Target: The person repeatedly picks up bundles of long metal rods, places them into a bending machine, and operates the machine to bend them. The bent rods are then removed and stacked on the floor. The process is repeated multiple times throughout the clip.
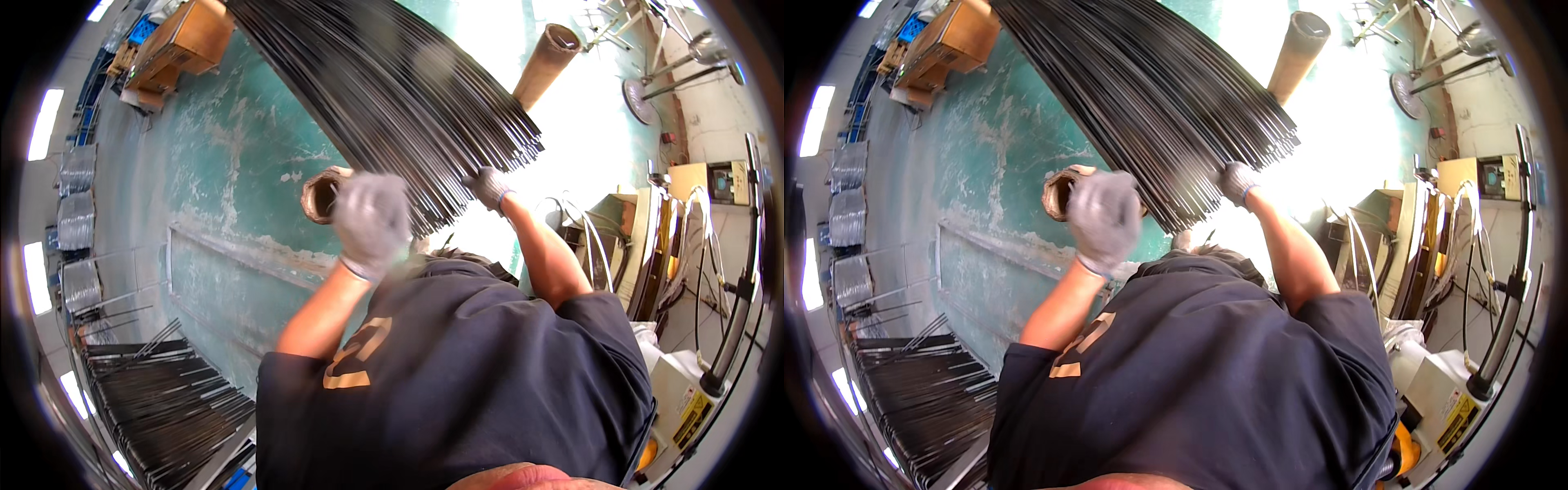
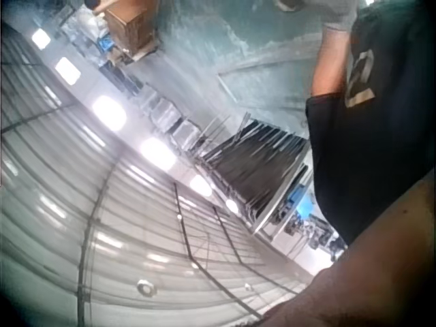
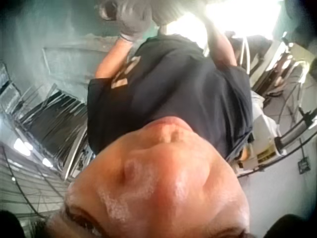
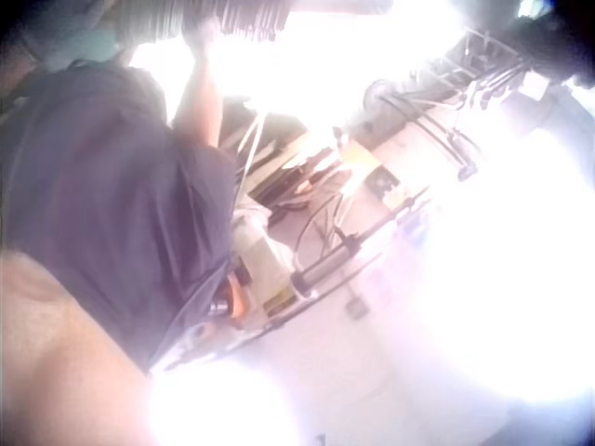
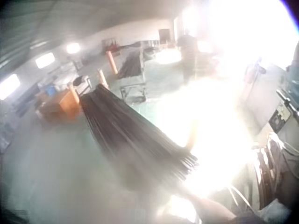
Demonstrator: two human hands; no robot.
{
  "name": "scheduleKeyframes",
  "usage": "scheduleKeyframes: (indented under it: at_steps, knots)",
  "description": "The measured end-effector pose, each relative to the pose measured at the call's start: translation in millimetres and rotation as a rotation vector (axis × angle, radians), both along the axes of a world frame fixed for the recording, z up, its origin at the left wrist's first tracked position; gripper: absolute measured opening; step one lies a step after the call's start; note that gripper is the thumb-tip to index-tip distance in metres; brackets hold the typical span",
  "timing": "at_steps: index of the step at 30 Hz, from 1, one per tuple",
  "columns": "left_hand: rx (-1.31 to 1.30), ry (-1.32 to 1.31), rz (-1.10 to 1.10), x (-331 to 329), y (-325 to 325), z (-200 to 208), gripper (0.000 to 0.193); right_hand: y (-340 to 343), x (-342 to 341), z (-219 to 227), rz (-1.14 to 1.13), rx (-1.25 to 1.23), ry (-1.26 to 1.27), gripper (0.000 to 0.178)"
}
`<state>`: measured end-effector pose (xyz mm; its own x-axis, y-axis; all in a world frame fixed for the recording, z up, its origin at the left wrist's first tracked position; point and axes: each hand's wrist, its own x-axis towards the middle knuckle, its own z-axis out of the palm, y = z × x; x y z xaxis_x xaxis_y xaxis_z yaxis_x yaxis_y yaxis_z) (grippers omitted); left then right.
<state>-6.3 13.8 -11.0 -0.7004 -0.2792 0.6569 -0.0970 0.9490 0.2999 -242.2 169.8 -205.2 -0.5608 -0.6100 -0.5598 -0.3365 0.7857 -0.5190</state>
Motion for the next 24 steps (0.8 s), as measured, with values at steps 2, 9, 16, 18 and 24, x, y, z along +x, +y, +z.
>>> scheduleKeyframes:
  at_steps: [2, 9, 16, 18, 24]
  knots:
    - [0.327, -0.025, -0.203, 1, 43, -25, 0.015, 59, 29, -1, -0.107, -0.030, -0.018, 0.055]
    - [1.954, -0.201, -0.010, -48, 14, -195, 0.021, 236, 167, 139, -0.398, 0.339, 0.074, 0.042]
    - [2.622, 0.015, -0.076, -73, 21, -180, 0.026, 373, 351, 134, -0.602, 0.425, 0.814, 0.034]
    - [2.591, -0.102, -0.078, -58, 35, -162, 0.020, 381, 375, 128, -0.623, 0.444, 0.911, 0.036]
    - [2.522, -0.168, -0.325, -59, 86, -65, 0.018, 463, 449, 100, -0.836, 0.470, 0.889, 0.026]
